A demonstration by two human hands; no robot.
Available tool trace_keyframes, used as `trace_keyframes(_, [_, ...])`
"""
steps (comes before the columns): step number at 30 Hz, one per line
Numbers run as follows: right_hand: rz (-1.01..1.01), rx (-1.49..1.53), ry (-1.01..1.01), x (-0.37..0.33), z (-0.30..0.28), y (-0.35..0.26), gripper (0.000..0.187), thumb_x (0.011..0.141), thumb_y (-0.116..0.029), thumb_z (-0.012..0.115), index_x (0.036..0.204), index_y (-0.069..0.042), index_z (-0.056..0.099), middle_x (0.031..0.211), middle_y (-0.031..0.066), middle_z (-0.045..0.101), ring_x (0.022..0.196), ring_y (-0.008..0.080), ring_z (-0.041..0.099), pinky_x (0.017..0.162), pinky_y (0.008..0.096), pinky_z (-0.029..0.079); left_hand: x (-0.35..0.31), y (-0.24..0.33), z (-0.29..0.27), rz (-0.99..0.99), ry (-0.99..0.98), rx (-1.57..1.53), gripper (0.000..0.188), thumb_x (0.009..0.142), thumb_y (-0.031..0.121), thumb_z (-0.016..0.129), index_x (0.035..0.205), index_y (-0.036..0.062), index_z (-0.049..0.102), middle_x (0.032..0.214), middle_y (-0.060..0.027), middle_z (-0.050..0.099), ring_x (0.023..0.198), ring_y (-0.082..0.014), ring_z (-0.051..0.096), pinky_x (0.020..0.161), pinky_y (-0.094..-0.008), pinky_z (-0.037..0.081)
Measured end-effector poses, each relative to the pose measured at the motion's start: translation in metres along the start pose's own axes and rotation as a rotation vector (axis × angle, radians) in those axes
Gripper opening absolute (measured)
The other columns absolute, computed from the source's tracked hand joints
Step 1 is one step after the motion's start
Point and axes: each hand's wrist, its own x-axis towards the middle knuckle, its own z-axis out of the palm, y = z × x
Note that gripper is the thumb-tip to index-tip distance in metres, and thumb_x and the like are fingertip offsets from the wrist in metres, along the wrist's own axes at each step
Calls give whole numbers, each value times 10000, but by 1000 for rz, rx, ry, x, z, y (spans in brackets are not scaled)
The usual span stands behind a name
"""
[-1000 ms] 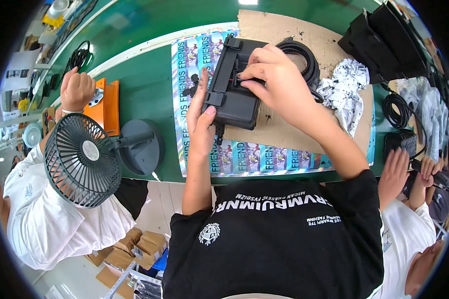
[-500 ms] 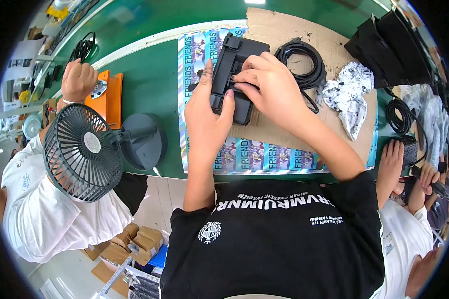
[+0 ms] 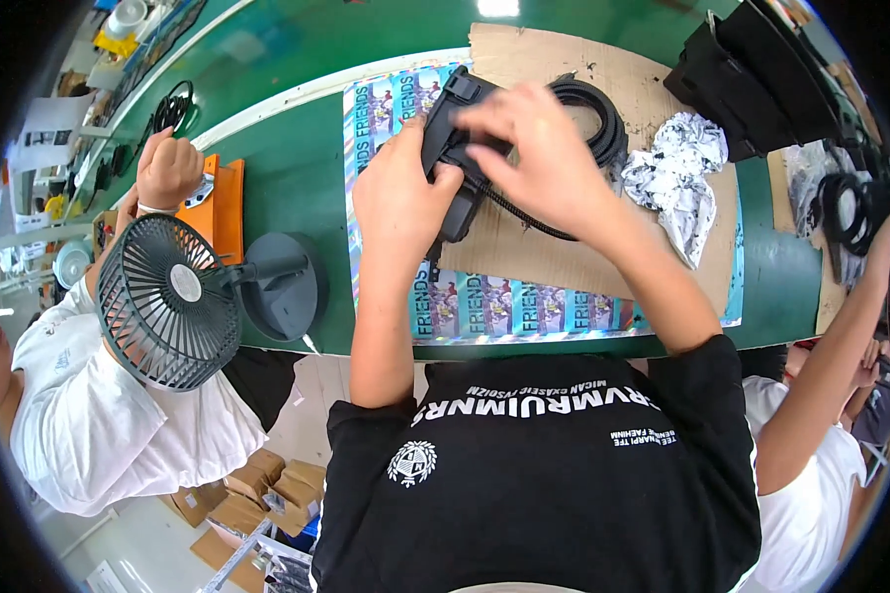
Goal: Connecting electrical wires to a connector and securing them inside a plastic battery box housing using a hot glue gun.
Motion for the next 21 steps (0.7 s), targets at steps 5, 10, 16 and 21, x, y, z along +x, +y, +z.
trace_keyframes(5, [-335, -142, -77, 30, 9, 26, 473, 685, -100, 705, 1143, -74, 592, 1170, 73, 584, 1220, 286, 438, 1007, 395, 380, 3, 0, 3, 77, -9, -60, 412, 715, 167, 598, 1098, 19, 566, 904, -183, 632, 795, -358, 616, 715, -436, 490])
trace_keyframes(10, [-384, 26, -129, 34, 17, 32, 433, 683, -63, 666, 1104, -18, 577, 1072, 135, 583, 1066, 305, 515, 979, 420, 373, 3, -4, 4, 146, 20, -59, 337, 707, 130, 592, 1009, -12, 543, 854, -189, 613, 737, -364, 609, 660, -440, 494])
trace_keyframes(16, [-355, -27, -116, 36, 21, 30, 411, 691, -62, 667, 1090, -34, 574, 1055, 111, 582, 1063, 277, 517, 997, 413, 345, 5, -7, 9, 205, 67, -9, 350, 699, 120, 592, 1013, -25, 538, 851, -193, 615, 702, -370, 608, 629, -438, 498])
trace_keyframes(21, [-351, 121, -149, 40, 14, 46, 458, 690, -97, 696, 1126, -53, 564, 1071, 117, 572, 1075, 275, 511, 995, 403, 347, 7, 0, 8, 127, 26, 19, 392, 710, 143, 585, 1072, -6, 552, 905, -184, 630, 758, -365, 618, 673, -434, 501])
